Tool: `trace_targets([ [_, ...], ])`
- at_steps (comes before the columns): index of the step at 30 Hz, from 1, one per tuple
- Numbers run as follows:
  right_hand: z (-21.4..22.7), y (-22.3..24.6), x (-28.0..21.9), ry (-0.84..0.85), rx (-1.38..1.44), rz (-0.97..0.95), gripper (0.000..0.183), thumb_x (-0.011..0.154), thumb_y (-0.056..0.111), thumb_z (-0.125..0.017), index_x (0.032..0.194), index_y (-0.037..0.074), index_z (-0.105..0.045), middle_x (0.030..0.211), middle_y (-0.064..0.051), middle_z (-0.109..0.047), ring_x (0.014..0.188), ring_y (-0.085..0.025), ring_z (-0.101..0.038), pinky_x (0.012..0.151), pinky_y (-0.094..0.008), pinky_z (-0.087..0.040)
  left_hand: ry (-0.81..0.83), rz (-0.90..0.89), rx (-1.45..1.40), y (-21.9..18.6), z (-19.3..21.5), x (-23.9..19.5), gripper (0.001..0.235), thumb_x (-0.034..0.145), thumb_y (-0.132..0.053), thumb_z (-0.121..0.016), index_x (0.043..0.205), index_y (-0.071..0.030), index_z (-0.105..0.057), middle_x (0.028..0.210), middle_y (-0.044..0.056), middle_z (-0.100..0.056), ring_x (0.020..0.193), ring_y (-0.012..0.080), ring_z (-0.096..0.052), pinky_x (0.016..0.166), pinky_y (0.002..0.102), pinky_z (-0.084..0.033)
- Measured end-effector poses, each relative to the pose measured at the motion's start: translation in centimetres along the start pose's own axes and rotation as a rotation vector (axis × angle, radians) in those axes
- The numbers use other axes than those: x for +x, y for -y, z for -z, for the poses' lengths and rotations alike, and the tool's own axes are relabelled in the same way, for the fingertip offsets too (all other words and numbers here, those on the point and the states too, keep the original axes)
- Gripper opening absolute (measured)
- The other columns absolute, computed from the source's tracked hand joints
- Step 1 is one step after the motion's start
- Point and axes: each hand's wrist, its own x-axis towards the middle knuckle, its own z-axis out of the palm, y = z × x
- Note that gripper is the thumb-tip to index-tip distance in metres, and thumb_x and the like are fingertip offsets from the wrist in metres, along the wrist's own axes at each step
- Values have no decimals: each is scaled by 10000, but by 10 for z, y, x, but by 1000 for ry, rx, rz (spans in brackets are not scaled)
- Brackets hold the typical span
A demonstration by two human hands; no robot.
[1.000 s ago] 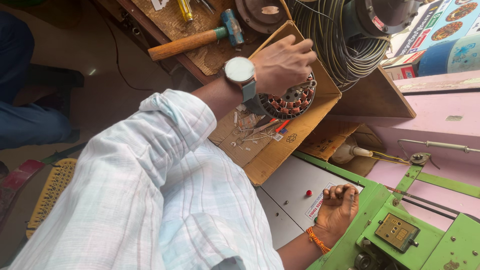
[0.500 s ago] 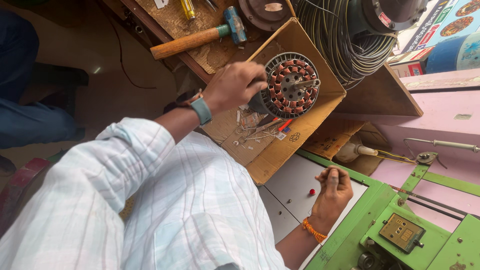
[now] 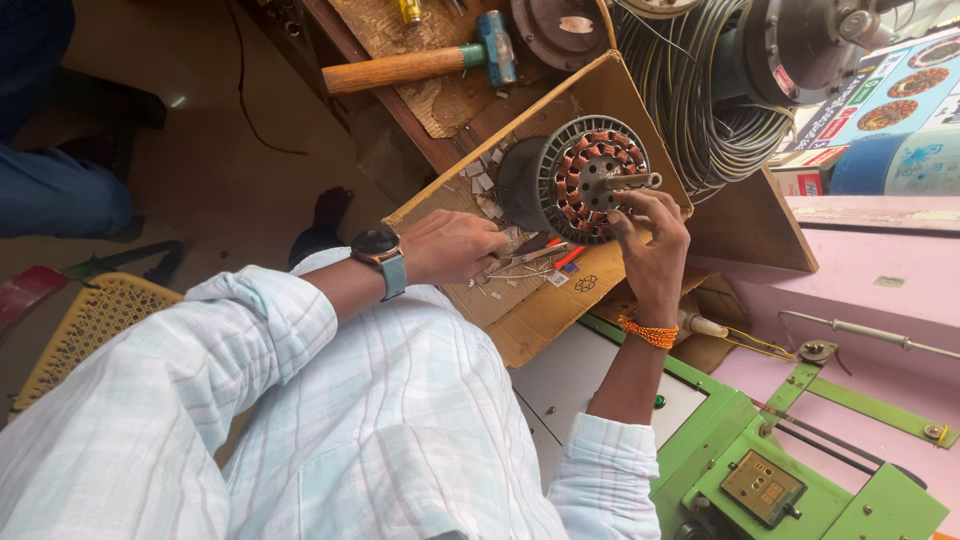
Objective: The person uses pliers to adjust and secure components on a motor stator, then uses a screwdriver to tighten connections. The person continues to manipulate wires and small parts on the stator assembly throughout the clip.
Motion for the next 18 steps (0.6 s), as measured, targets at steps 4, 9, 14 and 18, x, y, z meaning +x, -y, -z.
trace_targets([
  [4,0,-11,0,22,-74,-1,190,891,40,-785,1076,14,-751,1155,-86,-695,1067,-193,-646,895,-328,-561,-11,60,6,5,-2,-5,166,892,-203,-639,1022,-181,-739,950,25,-721,910,290,-697,742,462,-539],
  [9,-8,-22,-13,-14,83,22,83,955,8,-730,1031,-18,-709,1265,-106,-648,1143,-186,-644,979,-339,-551,-5,87,1,14,-8,-14,153,919,-249,-646,1006,-164,-739,961,15,-728,918,286,-702,757,451,-551],
  [14,-14,-30,-23,-120,237,76,112,982,6,-720,1084,-33,-700,1361,-134,-548,1245,-206,-618,1061,-349,-577,12,99,36,23,-9,-22,172,921,-275,-654,1015,-161,-741,943,33,-719,926,293,-695,771,448,-552],
  [18,-18,-18,-59,-627,726,-124,82,1051,79,-670,1081,2,-667,1155,-105,-644,973,-161,-643,894,-335,-646,37,112,31,26,-3,-26,187,943,-295,-650,989,-137,-737,956,28,-720,930,287,-695,783,447,-547],
])
